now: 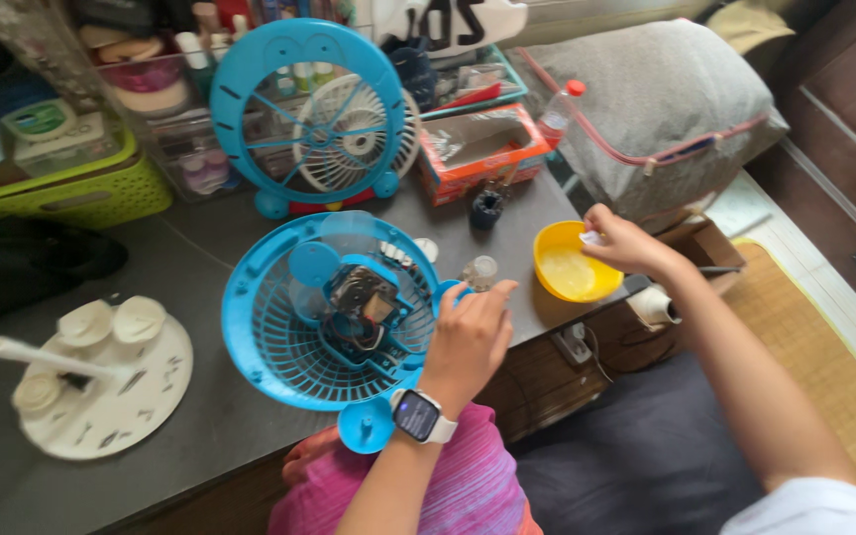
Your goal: The person disassembles a small blue fan, removes the blades and motor, and wipes the fan cage and motor with a tissue. They then wipe the fan cage with a wet wipe and place the parts back together.
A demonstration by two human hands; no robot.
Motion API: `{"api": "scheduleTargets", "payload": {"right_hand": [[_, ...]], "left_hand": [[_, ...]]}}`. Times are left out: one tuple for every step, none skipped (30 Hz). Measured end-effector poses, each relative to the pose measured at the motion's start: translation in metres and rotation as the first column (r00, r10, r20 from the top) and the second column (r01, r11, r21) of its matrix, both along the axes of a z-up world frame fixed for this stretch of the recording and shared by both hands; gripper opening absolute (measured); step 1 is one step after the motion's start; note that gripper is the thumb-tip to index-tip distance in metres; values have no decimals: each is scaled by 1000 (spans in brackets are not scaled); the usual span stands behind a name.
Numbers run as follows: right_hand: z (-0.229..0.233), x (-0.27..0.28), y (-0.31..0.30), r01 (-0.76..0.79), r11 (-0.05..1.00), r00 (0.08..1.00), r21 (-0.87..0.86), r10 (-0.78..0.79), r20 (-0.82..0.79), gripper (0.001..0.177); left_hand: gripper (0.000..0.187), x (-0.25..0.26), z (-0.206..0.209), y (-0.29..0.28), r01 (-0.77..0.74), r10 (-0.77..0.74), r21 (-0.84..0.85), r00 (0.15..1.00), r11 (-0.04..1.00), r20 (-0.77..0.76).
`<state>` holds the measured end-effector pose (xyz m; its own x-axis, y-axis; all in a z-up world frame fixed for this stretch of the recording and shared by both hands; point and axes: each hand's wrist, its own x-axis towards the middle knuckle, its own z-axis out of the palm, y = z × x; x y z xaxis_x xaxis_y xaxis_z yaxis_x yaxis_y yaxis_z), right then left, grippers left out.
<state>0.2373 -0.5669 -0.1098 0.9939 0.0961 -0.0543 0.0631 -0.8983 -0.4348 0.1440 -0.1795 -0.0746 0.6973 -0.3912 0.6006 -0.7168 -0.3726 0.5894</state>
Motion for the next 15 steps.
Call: {"api": "scheduleTargets", "payload": {"right_hand": [[2, -1, -3, -61, 998, 997, 10, 61, 43, 40], [3, -3, -4, -122, 992, 989, 18, 120, 87, 37], [3, -3, -6, -55, 995, 998, 86, 53, 28, 34], [1, -4, -7, 16, 989, 999, 148, -11, -38, 31], [-1, -4, -8, 93, 975, 991, 203, -72, -109, 31], [-4, -3, -8, 97, 953, 992, 288, -69, -107, 33], [-7, -4, -10, 107, 924, 992, 368, -72, -108, 37], [-12, -3, -10, 117, 888, 991, 445, -75, -111, 40], [-17, -3, -9, 243, 861, 968, 446, -189, -164, 46], [-21, -2, -8, 366, 821, 929, 439, -298, -218, 53], [-24, -1, -7, 484, 765, 874, 425, -402, -273, 62], [-27, 1, -5, 441, 835, 897, 328, -422, -131, 64], [-30, 1, 0, 403, 889, 910, 218, -415, 12, 66], [-30, 0, 4, 370, 924, 911, 98, -382, 154, 68], [-29, -1, 6, 378, 921, 907, 96, -389, 160, 69]], "left_hand": [[39, 0, 0, 1, -8, 7, 35, 1000, 999, 12], [39, -1, 0, 0, -15, 14, 71, 1000, 997, 23], [40, -1, -1, 0, -26, 22, 105, 999, 994, 35], [41, -2, -2, -1, -32, 28, 100, 999, 995, 37], [41, -2, -3, -1, -35, 31, 94, 999, 995, 41], [42, -2, -4, -1, -38, 34, 88, 998, 995, 44], [42, -3, -6, -1, -39, 35, 69, 998, 997, 57], [43, -4, -7, -1, -41, 37, 50, 997, 998, 70], [43, -4, -9, -1, -35, 32, 29, 996, 999, 82], [42, -4, -10, -1, -35, 32, 37, 997, 999, 77], [41, -4, -12, -1, -32, 29, 46, 997, 998, 72], [41, -4, -13, -2, -30, 26, 55, 997, 998, 67], [41, -5, -14, -1, -33, 29, 52, 997, 998, 71], [42, -5, -14, -2, -36, 32, 49, 997, 998, 76], [43, -5, -14, -3, -42, 38, 48, 996, 998, 81]]}}
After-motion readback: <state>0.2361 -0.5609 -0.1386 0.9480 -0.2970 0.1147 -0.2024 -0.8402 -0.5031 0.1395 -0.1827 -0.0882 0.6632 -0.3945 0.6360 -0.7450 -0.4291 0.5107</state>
